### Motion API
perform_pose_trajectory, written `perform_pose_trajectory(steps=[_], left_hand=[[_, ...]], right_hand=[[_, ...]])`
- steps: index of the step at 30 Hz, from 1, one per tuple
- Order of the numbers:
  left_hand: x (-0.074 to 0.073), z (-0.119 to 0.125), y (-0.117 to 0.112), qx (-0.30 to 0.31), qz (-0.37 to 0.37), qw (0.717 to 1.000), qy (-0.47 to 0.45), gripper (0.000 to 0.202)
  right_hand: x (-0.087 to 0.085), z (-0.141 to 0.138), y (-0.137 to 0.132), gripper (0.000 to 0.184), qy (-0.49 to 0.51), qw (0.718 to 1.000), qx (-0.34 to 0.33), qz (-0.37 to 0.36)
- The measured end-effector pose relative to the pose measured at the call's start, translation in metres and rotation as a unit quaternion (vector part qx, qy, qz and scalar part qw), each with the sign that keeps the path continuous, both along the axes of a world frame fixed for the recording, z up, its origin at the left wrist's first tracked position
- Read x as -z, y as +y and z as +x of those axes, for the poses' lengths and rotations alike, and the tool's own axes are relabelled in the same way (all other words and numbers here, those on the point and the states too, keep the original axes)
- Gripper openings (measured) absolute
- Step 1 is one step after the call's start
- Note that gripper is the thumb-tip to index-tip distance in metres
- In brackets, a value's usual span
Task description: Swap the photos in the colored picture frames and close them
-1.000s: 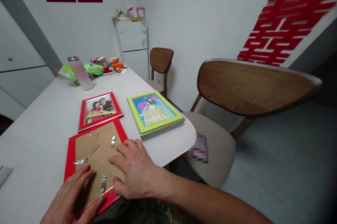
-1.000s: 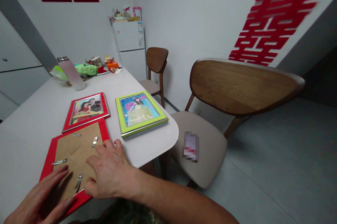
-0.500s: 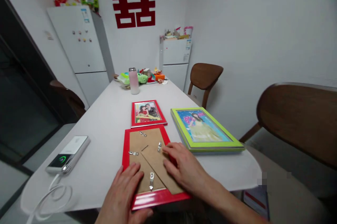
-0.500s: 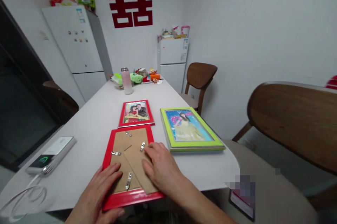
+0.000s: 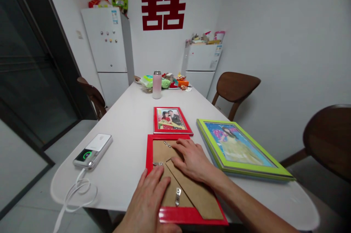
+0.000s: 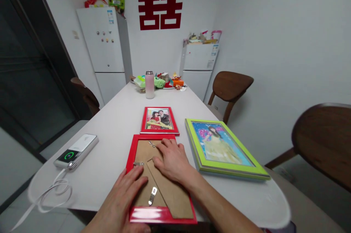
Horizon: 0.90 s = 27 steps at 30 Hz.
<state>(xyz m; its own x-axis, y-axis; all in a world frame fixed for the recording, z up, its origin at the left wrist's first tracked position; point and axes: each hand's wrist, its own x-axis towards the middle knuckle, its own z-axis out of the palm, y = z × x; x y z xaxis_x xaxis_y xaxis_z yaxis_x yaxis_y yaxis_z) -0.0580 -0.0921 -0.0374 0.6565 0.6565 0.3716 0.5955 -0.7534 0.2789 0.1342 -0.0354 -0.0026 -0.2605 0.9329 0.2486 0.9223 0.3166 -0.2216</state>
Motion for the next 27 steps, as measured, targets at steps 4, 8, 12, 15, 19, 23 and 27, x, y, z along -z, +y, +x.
perform_pose_trajectory(steps=[4, 8, 12, 15, 19, 23, 27], left_hand=[[-0.004, 0.0, 0.001, -0.002, -0.026, 1.0, 0.009, 0.073], [-0.012, 0.003, 0.0, -0.006, -0.057, 0.998, 0.008, 0.062], [-0.02, 0.007, -0.003, -0.021, -0.091, 0.995, 0.019, 0.048], [-0.023, 0.011, -0.005, -0.033, -0.101, 0.994, 0.035, 0.035], [-0.023, 0.012, -0.006, -0.042, -0.101, 0.994, 0.029, 0.034], [-0.023, 0.011, -0.006, -0.049, -0.101, 0.994, 0.014, 0.033], [-0.024, 0.012, -0.006, -0.052, -0.112, 0.992, 0.02, 0.031]], right_hand=[[0.003, 0.001, -0.007, 0.032, 0.009, 1.0, 0.022, 0.02], [0.002, 0.019, -0.012, 0.027, 0.066, 0.997, 0.021, 0.034], [0.003, 0.039, -0.024, 0.024, 0.074, 0.997, 0.011, 0.019], [0.005, 0.039, -0.03, 0.023, 0.049, 0.999, 0.004, 0.007], [0.005, 0.031, -0.03, 0.024, 0.037, 0.999, -0.001, 0.01], [0.006, 0.026, -0.026, 0.023, 0.03, 0.999, -0.018, -0.003], [0.006, 0.025, -0.026, 0.023, 0.028, 1.0, -0.011, 0.0]])
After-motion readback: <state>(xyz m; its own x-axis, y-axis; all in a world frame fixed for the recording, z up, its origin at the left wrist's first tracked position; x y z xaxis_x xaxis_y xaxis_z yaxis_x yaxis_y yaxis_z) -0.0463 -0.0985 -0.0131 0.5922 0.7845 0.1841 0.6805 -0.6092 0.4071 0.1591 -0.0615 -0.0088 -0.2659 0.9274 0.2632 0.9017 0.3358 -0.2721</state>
